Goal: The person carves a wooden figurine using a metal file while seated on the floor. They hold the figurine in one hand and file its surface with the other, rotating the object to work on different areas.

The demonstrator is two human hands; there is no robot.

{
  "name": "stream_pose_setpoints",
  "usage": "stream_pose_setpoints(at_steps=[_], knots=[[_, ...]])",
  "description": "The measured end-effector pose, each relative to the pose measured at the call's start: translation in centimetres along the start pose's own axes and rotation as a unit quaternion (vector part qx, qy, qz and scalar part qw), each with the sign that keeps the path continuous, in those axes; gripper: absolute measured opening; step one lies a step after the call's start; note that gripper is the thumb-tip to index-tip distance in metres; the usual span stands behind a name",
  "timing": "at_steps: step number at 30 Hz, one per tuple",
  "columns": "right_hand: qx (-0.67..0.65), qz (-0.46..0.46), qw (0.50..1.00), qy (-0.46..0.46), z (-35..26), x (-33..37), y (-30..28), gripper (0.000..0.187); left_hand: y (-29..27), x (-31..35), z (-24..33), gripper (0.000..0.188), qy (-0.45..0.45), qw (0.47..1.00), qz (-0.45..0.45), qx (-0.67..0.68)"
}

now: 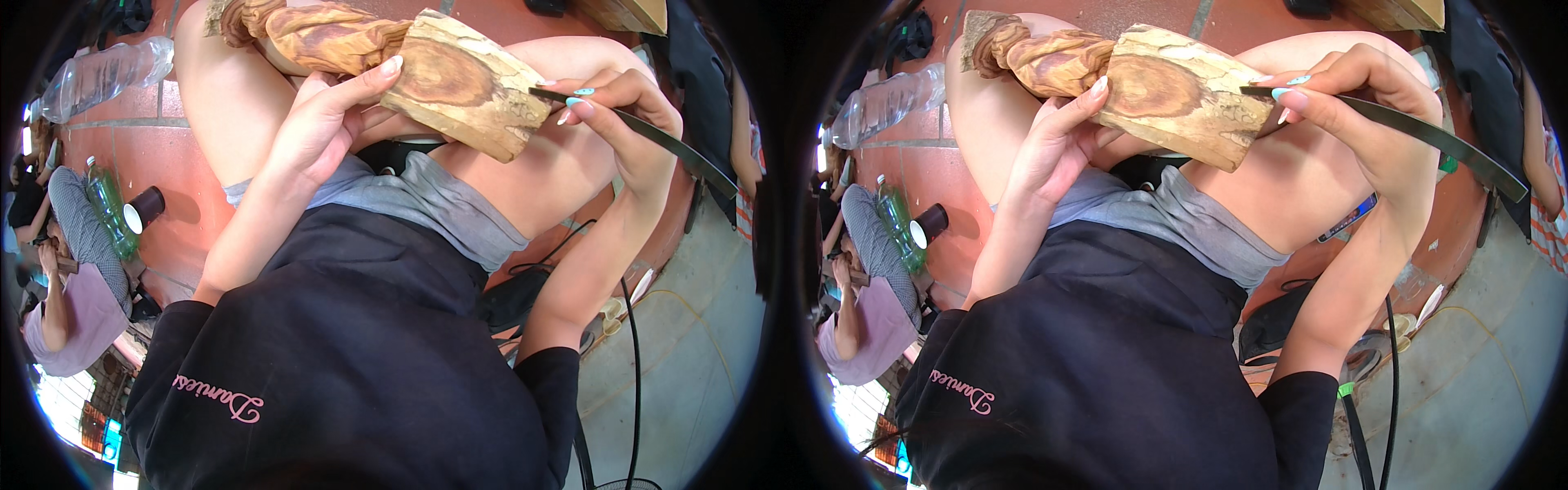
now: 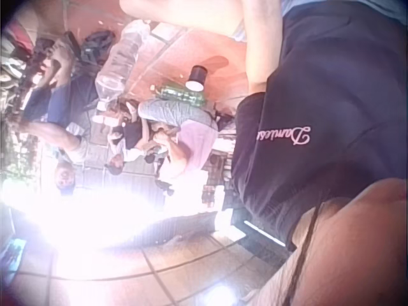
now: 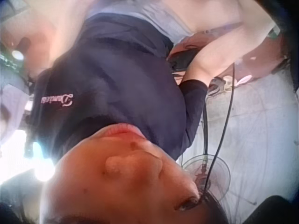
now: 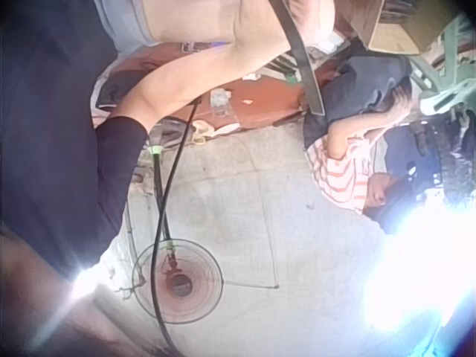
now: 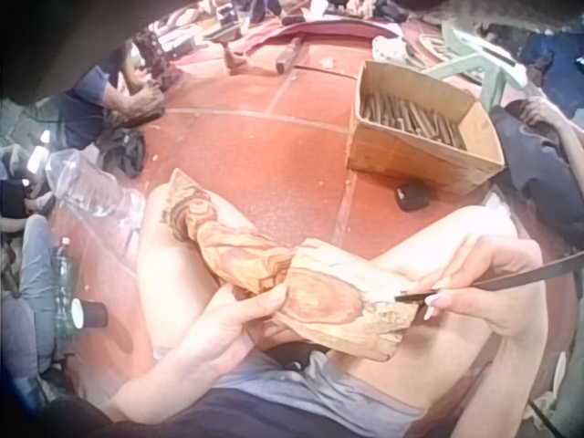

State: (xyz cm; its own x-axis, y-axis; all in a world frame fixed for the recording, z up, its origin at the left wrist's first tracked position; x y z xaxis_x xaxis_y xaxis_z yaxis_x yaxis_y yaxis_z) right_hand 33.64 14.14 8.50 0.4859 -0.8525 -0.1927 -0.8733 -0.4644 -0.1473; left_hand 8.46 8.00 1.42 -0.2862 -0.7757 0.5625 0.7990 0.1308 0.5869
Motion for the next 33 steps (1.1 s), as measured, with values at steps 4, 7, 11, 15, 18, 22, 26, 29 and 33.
stream_pose_setpoints(at_steps=[4, 7, 11, 15, 18, 22, 26, 29, 33], knots=[[-0.003, -0.006, 1.000, 0.006, 0.0, 0.0, 0.1, 0.013, 0.0, 0.0, 0.0, 0.044, -0.006, 1.000, 0.002, -0.001], [0.013, -0.013, 1.000, 0.002, -0.3, -0.1, 0.2, 0.012, 0.0, 0.0, 0.0, 0.044, -0.004, 1.000, 0.002, -0.003], [0.009, -0.009, 1.000, 0.004, -0.2, -0.1, 0.3, 0.011, -0.2, 0.0, -0.2, 0.042, 0.010, 1.000, 0.014, 0.016], [-0.014, -0.001, 1.000, 0.011, 0.7, 0.4, 0.2, 0.010, 0.0, 0.0, -0.2, 0.042, 0.015, 1.000, 0.016, 0.021], [-0.016, 0.004, 0.999, 0.034, 1.1, 0.3, 0.0, 0.010, 0.1, 0.0, -0.1, 0.042, 0.007, 1.000, 0.008, 0.026], [-0.017, -0.004, 0.999, 0.030, 1.3, 0.2, -0.3, 0.010, 0.2, 0.1, 0.0, 0.041, 0.005, 1.000, 0.014, 0.024], [-0.049, -0.002, 0.997, 0.052, 1.4, 0.4, -0.3, 0.007, -0.2, 0.1, 0.0, 0.041, 0.006, 1.000, 0.011, 0.018], [-0.068, -0.002, 0.997, 0.041, 1.3, 0.4, -0.1, 0.006, -0.3, 0.0, 0.0, 0.044, 0.005, 1.000, 0.007, 0.007], [-0.033, 0.008, 0.999, 0.019, 0.9, 0.6, 0.3, 0.009, -0.3, 0.0, -0.1, 0.045, 0.005, 1.000, 0.012, -0.002]])
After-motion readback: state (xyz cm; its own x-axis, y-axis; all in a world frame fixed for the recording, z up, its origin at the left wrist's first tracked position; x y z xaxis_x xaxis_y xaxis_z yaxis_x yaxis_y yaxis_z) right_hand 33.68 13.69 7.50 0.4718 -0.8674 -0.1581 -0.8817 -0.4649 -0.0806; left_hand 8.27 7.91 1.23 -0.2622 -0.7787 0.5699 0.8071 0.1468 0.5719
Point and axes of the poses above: each hand's wrist, its own x-axis away from the middle knuckle, its own y-axis out of the palm, z = x × y, the point moved 3 cm from there along -x, towards the middle knuckle, and after that the axes turned 7 degrees about -y, right-handed, at the moved point
